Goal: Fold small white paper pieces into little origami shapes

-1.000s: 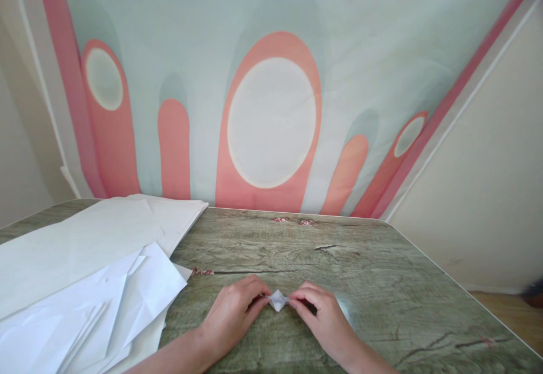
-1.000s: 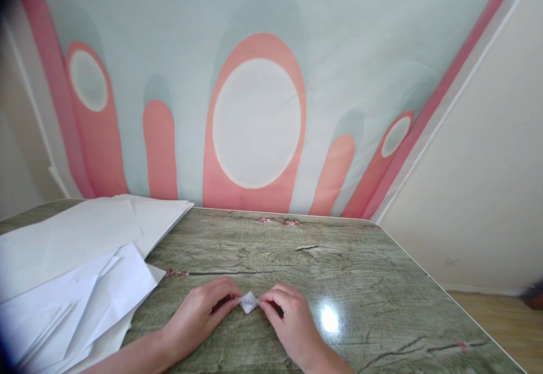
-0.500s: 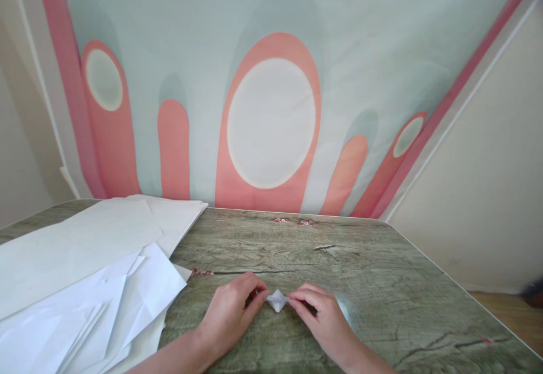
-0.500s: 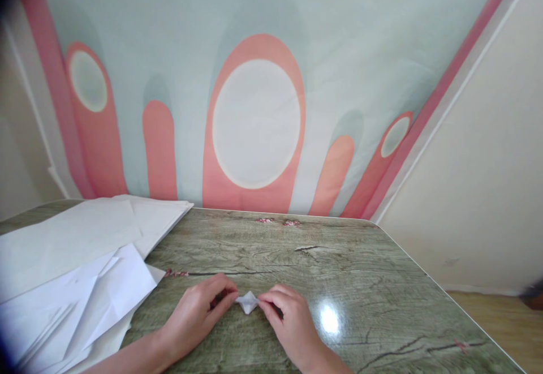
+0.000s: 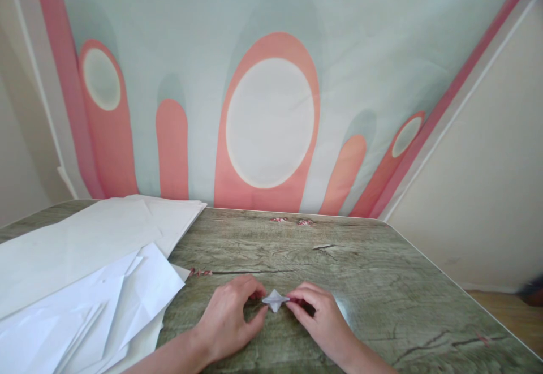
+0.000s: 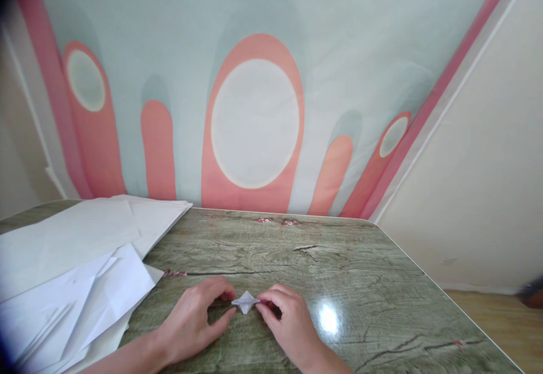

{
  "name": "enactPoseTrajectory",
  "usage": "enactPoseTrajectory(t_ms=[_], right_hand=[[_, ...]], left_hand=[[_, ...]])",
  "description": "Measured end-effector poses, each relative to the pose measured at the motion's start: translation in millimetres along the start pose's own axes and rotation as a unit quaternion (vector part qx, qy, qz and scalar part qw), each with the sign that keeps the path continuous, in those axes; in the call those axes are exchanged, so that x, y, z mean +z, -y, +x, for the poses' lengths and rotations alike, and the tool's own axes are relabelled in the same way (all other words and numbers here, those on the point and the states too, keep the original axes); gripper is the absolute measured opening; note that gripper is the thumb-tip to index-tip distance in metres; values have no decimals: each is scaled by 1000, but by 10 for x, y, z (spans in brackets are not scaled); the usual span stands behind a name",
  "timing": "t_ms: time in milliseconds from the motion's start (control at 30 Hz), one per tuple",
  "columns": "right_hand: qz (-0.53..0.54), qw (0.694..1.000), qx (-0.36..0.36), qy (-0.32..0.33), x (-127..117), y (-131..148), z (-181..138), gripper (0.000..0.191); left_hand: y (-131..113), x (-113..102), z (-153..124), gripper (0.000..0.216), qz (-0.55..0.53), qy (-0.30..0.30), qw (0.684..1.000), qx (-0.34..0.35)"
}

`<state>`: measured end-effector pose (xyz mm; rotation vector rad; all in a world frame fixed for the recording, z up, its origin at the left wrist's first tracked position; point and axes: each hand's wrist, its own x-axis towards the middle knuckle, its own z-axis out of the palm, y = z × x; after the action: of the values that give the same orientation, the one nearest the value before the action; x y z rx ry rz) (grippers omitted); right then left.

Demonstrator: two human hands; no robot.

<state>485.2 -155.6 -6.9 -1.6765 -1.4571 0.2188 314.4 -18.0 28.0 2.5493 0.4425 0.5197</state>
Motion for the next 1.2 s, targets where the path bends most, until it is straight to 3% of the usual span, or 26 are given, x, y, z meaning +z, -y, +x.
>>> enactPoseTrajectory(t_ms=[800, 1200], right_hand=[[7, 1000, 19, 0, -32, 78, 11, 17], [-54, 995, 35, -80, -190, -248, 134, 23]], left_hand=[[40, 18, 28, 19, -4, 18, 1000, 2], [71, 21, 28, 23, -19, 20, 999, -33]])
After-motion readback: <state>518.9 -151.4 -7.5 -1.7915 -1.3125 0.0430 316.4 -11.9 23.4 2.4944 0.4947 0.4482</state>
